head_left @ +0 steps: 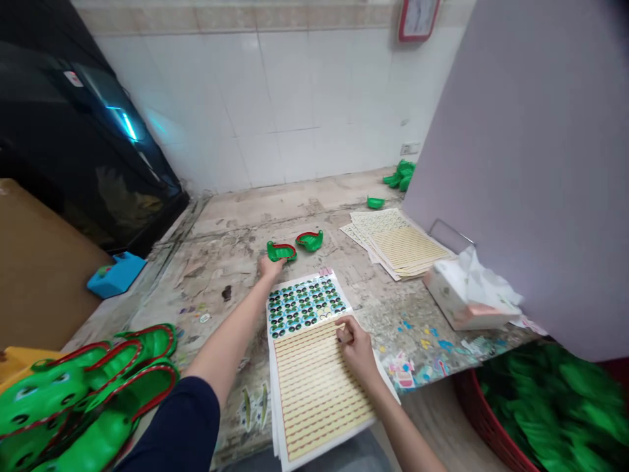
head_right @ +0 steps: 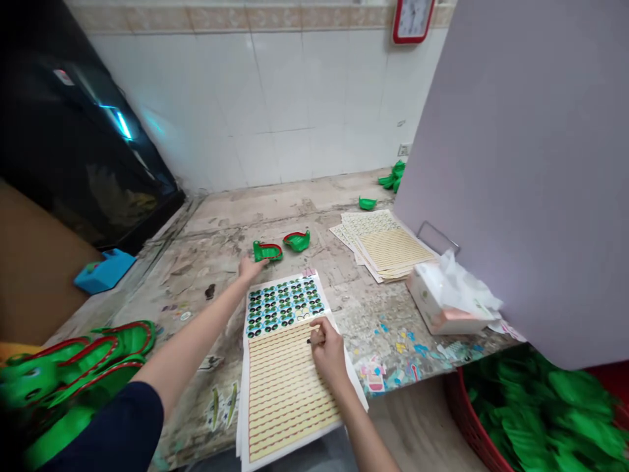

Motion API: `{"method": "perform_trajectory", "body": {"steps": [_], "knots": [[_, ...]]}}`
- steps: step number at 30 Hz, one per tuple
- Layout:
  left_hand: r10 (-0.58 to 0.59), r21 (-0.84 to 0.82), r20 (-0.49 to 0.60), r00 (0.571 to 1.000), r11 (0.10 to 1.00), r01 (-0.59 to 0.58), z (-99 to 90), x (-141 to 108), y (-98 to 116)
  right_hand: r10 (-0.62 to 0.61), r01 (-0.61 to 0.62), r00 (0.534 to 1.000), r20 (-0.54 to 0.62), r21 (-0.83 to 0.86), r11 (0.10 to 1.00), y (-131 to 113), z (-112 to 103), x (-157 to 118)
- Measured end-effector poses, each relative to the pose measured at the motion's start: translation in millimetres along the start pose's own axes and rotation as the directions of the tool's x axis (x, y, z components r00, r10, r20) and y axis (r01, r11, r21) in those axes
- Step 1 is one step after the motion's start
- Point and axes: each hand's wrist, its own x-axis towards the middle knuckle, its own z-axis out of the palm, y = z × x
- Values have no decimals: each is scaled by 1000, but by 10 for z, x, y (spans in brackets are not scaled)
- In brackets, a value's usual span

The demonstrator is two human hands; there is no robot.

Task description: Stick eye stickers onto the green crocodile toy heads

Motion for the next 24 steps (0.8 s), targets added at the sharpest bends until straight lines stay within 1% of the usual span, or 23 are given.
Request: {"method": "perform_trajectory", "body": {"steps": [2,3,5,6,8,10,12,13,15,16,18,20,22,24], "knots": [[-34,9,7,999,999,34,120,77,66,-5,5,1000,-1,2,1000,-26,-4,1],[-29,12,7,1000,999,29,143,79,92,-3,3,1000,10,-3,1000,-43,-9,-1],[21,12,-2,1000,1000,-21,109,16,132,12,-12,998,54,-14,1000,-82,-21,-9],[65,11,-11,998,998,-65,53,-43,149,20,-19,997,77,-19,1000,-101,-27,-14],[183,12,-33,983,983,-182,-128,-200,170,26,-23,994,109,-26,999,-133,-34,-21],[322,26,-42,946,947,-321,-375,-385,168,16,-12,993,119,-34,999,-145,-32,-21],[468,57,-2,884,882,-467,-636,-573,129,0,6,992,126,-49,999,-135,-24,-17],[538,74,44,842,838,-540,-753,-661,95,-6,14,992,128,-58,998,-125,-18,-16],[650,101,160,743,738,-667,-935,-811,6,-24,35,993,116,-100,994,-104,-4,-17],[688,110,215,693,688,-717,-994,-871,-44,-41,55,995,93,-146,988,-96,4,-21],[735,120,312,602,599,-792,-1048,-951,-136,-94,95,995,20,-286,954,-94,23,-36],[759,111,398,515,517,-849,-1034,-981,-205,-139,109,990,-37,-438,892,-103,44,-56],[769,83,476,428,445,-892,-982,-968,-247,-141,96,989,-46,-534,840,-113,68,-72],[768,52,532,356,390,-919,-923,-931,-268,-129,85,991,-37,-575,814,-112,91,-80]]}}
